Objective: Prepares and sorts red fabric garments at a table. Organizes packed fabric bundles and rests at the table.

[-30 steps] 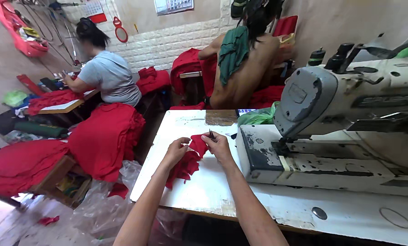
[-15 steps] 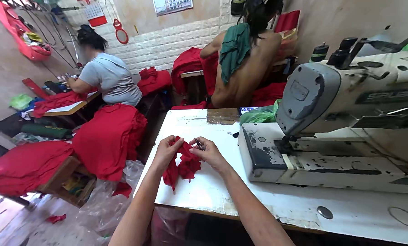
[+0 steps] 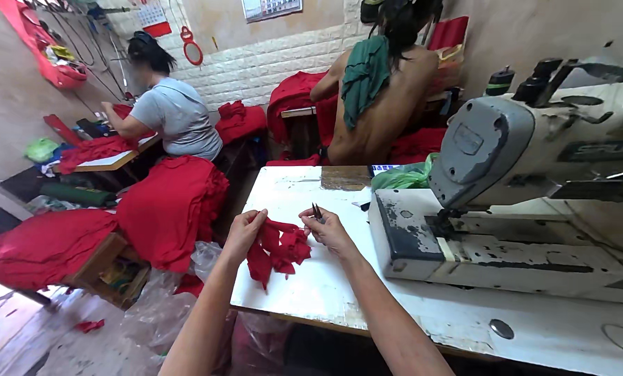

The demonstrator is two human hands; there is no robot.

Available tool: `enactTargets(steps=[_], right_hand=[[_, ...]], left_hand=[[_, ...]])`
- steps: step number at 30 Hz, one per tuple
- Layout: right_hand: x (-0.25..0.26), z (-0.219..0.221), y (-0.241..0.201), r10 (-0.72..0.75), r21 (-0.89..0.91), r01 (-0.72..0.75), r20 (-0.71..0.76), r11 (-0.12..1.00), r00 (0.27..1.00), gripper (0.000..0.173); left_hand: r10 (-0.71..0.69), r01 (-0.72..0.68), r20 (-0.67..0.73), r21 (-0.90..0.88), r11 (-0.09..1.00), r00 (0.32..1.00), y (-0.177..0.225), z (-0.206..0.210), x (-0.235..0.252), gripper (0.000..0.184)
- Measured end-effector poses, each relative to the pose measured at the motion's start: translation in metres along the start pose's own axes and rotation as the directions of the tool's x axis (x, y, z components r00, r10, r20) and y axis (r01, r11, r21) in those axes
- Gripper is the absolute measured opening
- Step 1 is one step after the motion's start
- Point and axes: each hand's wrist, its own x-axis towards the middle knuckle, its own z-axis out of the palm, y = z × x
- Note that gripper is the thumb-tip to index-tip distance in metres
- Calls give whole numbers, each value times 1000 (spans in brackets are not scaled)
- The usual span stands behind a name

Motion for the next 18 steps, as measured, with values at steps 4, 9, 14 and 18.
enactTargets(steps=[4,9,14,18], right_hand=[[3,-2,5,-52,-60,51,-18,997,998,14],[-1,-10,-2,-95,-738,8,-76,675,993,52],[-5,1,0,-173,-799,121,22,589,985,38],[-8,6,1,-161,-785,219,154,579,975,34]], left_hand=[[19,-19,3,88,996,1000,-5,-5,1,32],[73,-57,-62,237,970,995,-8,-14,3,36],[110,-86,-82,253,964,991,-2,-19,5,38],[118,-92,-88,260,961,989,1,-20,4,38]])
